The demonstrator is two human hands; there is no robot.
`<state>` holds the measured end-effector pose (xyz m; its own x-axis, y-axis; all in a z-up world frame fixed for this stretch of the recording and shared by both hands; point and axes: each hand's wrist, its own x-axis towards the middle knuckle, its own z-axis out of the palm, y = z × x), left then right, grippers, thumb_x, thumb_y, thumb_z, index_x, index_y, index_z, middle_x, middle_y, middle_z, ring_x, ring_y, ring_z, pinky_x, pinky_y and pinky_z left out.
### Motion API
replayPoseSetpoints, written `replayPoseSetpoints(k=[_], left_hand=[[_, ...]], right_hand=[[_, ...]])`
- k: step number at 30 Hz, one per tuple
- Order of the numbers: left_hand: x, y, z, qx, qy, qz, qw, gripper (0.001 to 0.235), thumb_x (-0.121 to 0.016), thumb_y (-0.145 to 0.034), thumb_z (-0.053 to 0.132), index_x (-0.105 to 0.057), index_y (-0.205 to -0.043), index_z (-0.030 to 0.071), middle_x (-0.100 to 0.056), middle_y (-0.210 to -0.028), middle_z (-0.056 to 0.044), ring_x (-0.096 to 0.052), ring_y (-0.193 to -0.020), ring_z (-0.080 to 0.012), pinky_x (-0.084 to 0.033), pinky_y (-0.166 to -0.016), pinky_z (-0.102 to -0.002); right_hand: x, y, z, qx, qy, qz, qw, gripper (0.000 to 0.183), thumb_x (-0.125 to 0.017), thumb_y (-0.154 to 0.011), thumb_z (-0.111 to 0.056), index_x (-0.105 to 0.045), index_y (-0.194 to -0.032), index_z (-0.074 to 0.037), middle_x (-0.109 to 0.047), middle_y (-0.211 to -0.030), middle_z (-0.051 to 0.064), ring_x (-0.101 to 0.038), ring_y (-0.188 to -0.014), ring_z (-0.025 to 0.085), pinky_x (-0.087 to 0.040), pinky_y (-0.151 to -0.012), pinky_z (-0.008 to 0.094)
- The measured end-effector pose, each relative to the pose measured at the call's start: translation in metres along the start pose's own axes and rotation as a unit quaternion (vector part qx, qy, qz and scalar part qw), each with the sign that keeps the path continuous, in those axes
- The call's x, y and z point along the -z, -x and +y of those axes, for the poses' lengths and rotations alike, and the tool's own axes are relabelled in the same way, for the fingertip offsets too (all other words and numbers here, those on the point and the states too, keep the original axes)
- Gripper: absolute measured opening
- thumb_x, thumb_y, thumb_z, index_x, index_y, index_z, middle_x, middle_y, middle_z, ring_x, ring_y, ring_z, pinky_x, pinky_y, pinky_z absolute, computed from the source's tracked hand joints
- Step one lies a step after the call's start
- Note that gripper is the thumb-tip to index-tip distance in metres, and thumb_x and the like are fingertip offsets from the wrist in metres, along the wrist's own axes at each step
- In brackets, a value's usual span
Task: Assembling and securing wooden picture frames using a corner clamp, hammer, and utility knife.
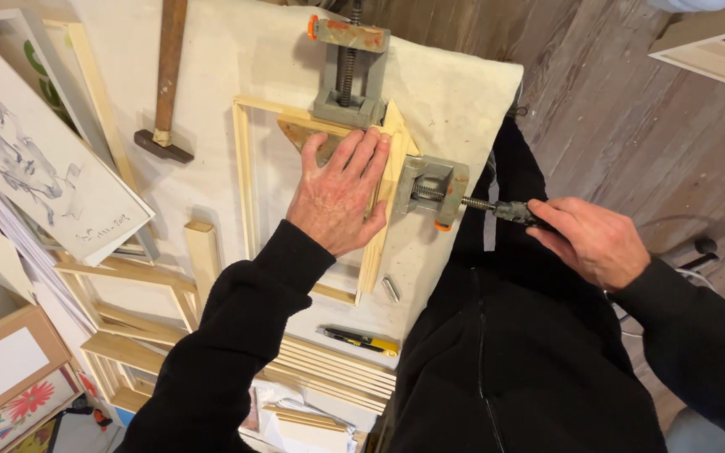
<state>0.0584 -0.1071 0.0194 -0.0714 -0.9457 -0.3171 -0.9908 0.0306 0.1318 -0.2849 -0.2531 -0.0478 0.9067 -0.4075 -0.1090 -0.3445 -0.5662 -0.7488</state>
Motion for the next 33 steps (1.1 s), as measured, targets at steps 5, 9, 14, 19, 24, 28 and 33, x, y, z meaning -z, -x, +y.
replayPoseSetpoints(k=[5,9,14,19,24,28,33], left_hand=[[0.004,-0.002,-0.001,0.006,0.008,-0.015,1.000,0.077,-0.065,-0.088,0.041,-0.046,-0.149,-0.003,-0.046,-0.151,-0.016,-0.042,-0.139,-0.0259,-0.030,-0.110,-0.058],[0.005,-0.003,0.000,0.002,0.011,-0.014,1.000,0.077,-0.065,-0.087,0.040,-0.047,-0.149,-0.003,-0.047,-0.152,-0.016,-0.042,-0.138,-0.0257,-0.030,-0.109,-0.058],[0.003,-0.001,0.000,0.006,0.021,-0.005,1.000,0.076,-0.065,-0.090,0.041,-0.047,-0.150,-0.003,-0.047,-0.153,-0.016,-0.042,-0.139,-0.0257,-0.031,-0.111,-0.057],[0.004,-0.002,0.002,0.015,0.020,-0.010,1.000,0.077,-0.066,-0.087,0.039,-0.047,-0.149,-0.003,-0.047,-0.151,-0.017,-0.042,-0.138,-0.0264,-0.031,-0.110,-0.058],[0.005,-0.003,0.003,0.021,0.018,-0.005,1.000,0.079,-0.067,-0.084,0.039,-0.047,-0.148,-0.004,-0.046,-0.151,-0.018,-0.041,-0.138,-0.0269,-0.032,-0.109,-0.058],[0.003,-0.003,0.003,0.024,0.036,-0.001,0.999,0.079,-0.068,-0.082,0.037,-0.048,-0.146,-0.004,-0.046,-0.151,-0.018,-0.041,-0.138,-0.0269,-0.031,-0.110,-0.059],[0.000,-0.001,0.004,0.037,0.056,0.005,0.998,0.079,-0.068,-0.081,0.037,-0.049,-0.146,-0.004,-0.047,-0.150,-0.018,-0.041,-0.138,-0.0275,-0.030,-0.110,-0.059]], right_hand=[[-0.030,0.012,0.032,-0.216,-0.259,-0.085,0.938,0.029,-0.059,-0.104,-0.029,-0.070,-0.118,-0.007,-0.065,-0.087,0.003,-0.059,-0.072,0.015,-0.047,-0.061,0.027],[-0.026,0.002,0.055,-0.405,-0.491,-0.185,0.749,0.029,-0.054,-0.107,-0.033,-0.067,-0.112,-0.007,-0.055,-0.073,-0.003,-0.041,-0.057,0.006,-0.034,-0.047,0.023],[-0.014,-0.016,0.060,-0.494,-0.575,-0.292,0.583,0.035,-0.050,-0.104,-0.037,-0.067,-0.111,-0.008,-0.043,-0.061,-0.005,-0.029,-0.045,0.005,-0.023,-0.037,0.023],[0.005,-0.033,0.007,-0.316,-0.256,-0.263,0.875,0.040,-0.051,-0.099,-0.042,-0.068,-0.108,-0.007,-0.066,-0.071,0.002,-0.058,-0.049,0.019,-0.047,-0.047,0.035],[-0.006,-0.049,-0.017,-0.128,0.036,-0.196,0.971,0.046,-0.063,-0.091,-0.045,-0.063,-0.105,-0.001,-0.071,-0.082,0.017,-0.068,-0.067,0.040,-0.053,-0.058,0.051],[-0.024,-0.064,-0.009,-0.196,0.038,-0.262,0.944,0.039,-0.068,-0.089,-0.041,-0.069,-0.088,-0.002,-0.069,-0.070,0.020,-0.069,-0.069,0.042,-0.054,-0.064,0.050],[-0.053,-0.059,0.038,-0.245,-0.045,-0.358,0.900,0.034,-0.073,-0.082,-0.029,-0.070,-0.077,0.004,-0.067,-0.064,0.022,-0.070,-0.063,0.037,-0.055,-0.063,0.046]])
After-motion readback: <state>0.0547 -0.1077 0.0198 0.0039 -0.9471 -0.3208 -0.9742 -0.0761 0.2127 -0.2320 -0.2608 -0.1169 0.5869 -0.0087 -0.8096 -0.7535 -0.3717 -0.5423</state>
